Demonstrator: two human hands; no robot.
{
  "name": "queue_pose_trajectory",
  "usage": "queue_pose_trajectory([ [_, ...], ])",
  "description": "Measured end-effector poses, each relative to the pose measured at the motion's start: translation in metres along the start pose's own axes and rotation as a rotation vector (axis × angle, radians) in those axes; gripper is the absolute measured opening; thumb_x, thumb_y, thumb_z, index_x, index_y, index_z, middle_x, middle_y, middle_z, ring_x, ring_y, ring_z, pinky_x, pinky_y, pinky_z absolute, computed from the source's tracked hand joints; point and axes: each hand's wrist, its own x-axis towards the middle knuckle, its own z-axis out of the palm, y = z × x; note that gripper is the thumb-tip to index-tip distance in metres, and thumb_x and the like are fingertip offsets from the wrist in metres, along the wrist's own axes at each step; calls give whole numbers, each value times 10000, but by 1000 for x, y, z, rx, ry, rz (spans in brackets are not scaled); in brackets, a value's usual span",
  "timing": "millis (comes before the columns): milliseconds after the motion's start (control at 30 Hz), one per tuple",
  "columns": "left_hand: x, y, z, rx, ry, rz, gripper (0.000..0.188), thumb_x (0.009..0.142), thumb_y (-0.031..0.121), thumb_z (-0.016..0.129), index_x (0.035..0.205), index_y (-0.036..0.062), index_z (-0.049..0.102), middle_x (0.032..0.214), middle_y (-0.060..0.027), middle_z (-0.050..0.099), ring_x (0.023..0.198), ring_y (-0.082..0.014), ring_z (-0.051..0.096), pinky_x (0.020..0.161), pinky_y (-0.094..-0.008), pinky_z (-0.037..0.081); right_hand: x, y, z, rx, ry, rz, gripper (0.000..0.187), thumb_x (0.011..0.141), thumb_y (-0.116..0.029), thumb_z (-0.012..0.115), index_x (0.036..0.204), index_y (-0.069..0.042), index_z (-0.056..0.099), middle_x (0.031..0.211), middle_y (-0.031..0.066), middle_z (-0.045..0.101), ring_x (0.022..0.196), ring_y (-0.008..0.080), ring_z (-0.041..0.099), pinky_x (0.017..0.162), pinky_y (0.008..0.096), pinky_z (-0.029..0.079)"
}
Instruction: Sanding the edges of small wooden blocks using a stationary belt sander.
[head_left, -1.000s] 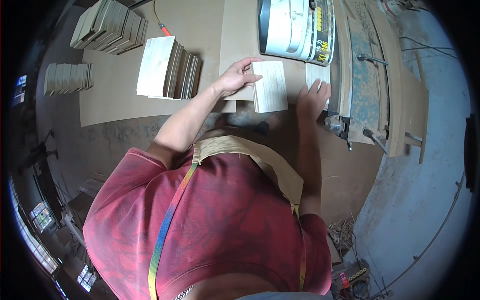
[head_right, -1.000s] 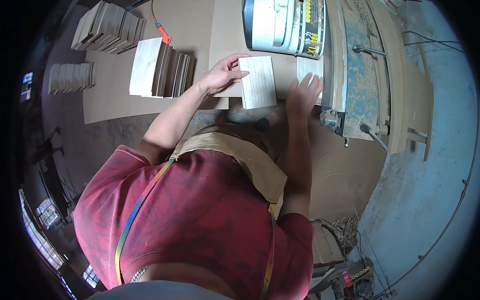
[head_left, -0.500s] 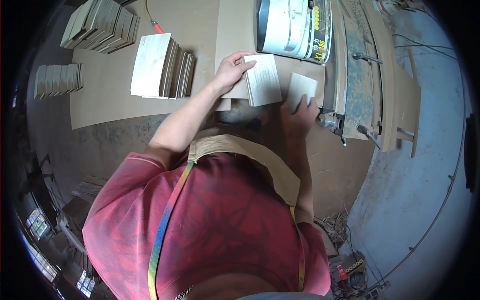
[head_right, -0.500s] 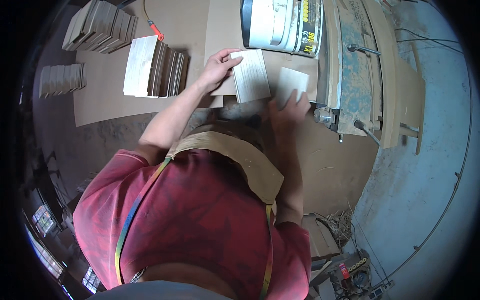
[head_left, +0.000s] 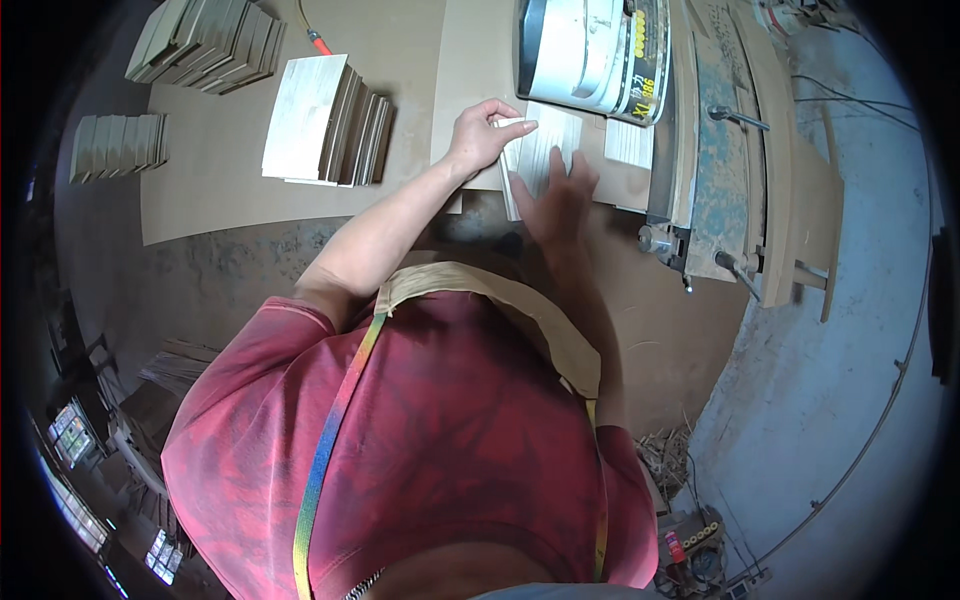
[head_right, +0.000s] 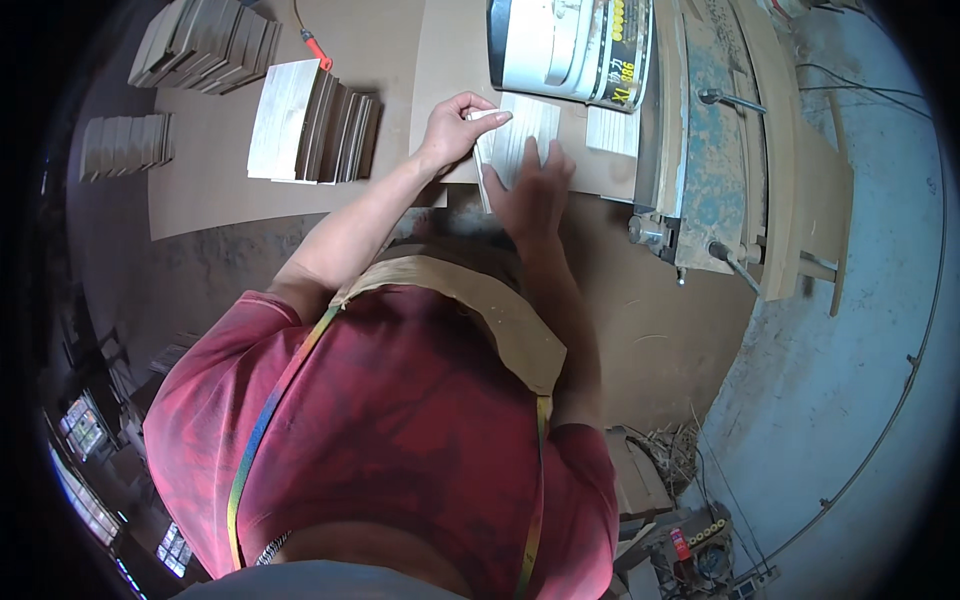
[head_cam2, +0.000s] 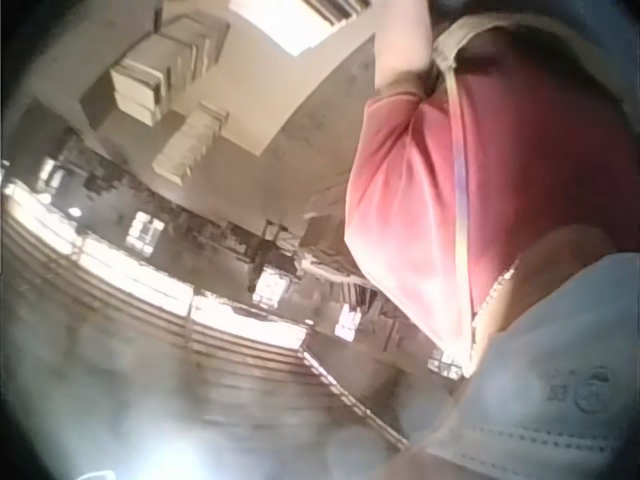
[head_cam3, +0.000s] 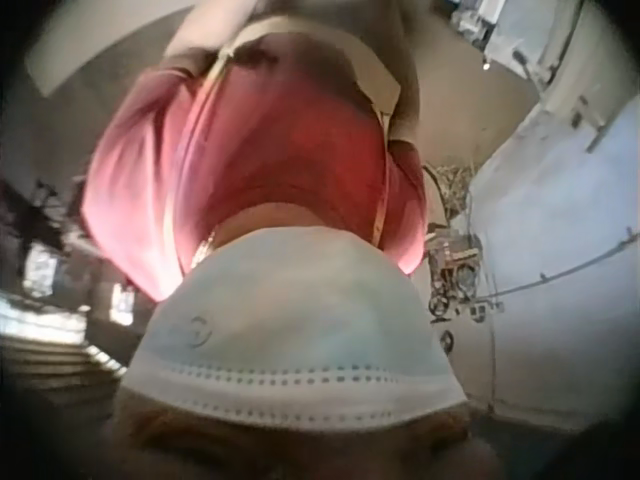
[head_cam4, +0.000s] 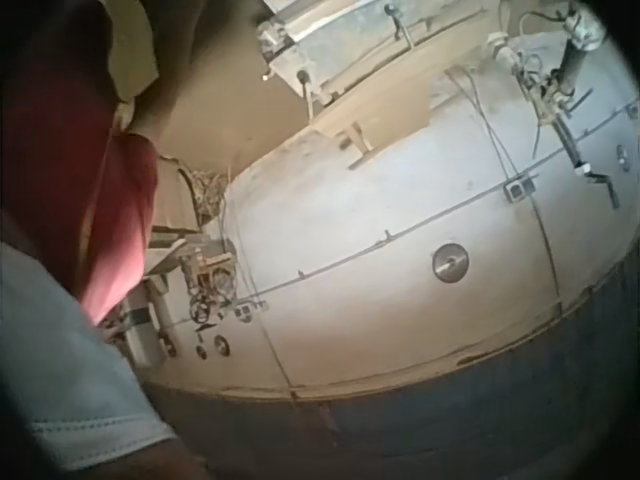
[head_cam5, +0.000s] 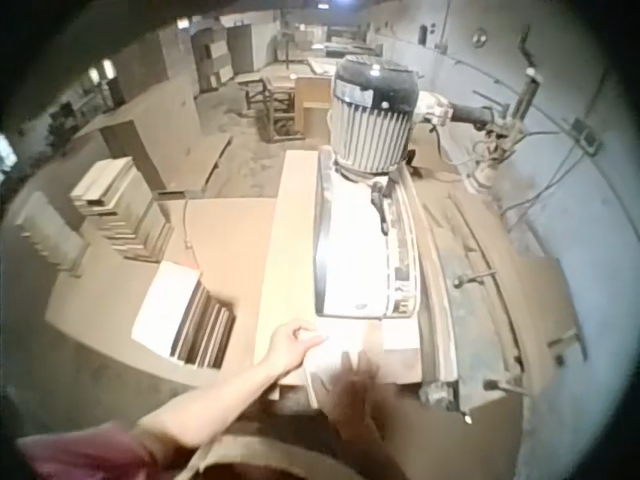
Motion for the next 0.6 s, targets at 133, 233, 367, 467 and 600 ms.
queue_pose_trajectory([
  [133, -5, 4, -22, -159, -54, -26, 300, 966, 6, 823, 1250, 1, 728, 1052, -81, 755, 812, -99, 666, 731, -204, 548, -41, 12, -28, 10, 75, 99, 672, 837, -308, 838, 1395, 10, 639, 1438, 297, 571, 1178, 492, 581, 990, 570, 547],
  [233, -12, 6, -34, -508, -190, -146, 264, 926, 83, 884, 1152, 6, 772, 1035, -98, 775, 863, -152, 709, 827, -256, 588, -42, 55, -33, -83, 105, 221, 574, 870, -280, 829, 1344, 10, 690, 1383, 277, 622, 1203, 492, 595, 1016, 549, 545],
  [367, -11, 6, -23, -421, -165, -92, 278, 912, 108, 902, 1139, 8, 778, 1017, -92, 772, 840, -143, 700, 816, -252, 587, 2, 97, 2, -271, 173, 103, 549, 895, -273, 813, 1340, 26, 694, 1390, 281, 620, 1204, 492, 598, 1017, 547, 547],
  [467, -5, 5, -10, -314, -123, -81, 287, 915, 109, 901, 1153, 7, 778, 1021, -92, 772, 835, -140, 700, 810, -250, 588, 31, 95, 19, -252, 222, 55, 557, 904, -280, 808, 1347, 35, 687, 1408, 285, 609, 1204, 494, 599, 1017, 557, 548],
  [600, 4, 4, 0, -96, -30, -93, 302, 935, 87, 877, 1206, 3, 774, 1048, -97, 777, 842, -140, 709, 806, -245, 593, 32, 45, 19, 27, 148, 8, 608, 892, -322, 820, 1364, 33, 674, 1465, 295, 575, 1195, 500, 604, 1023, 586, 549],
])
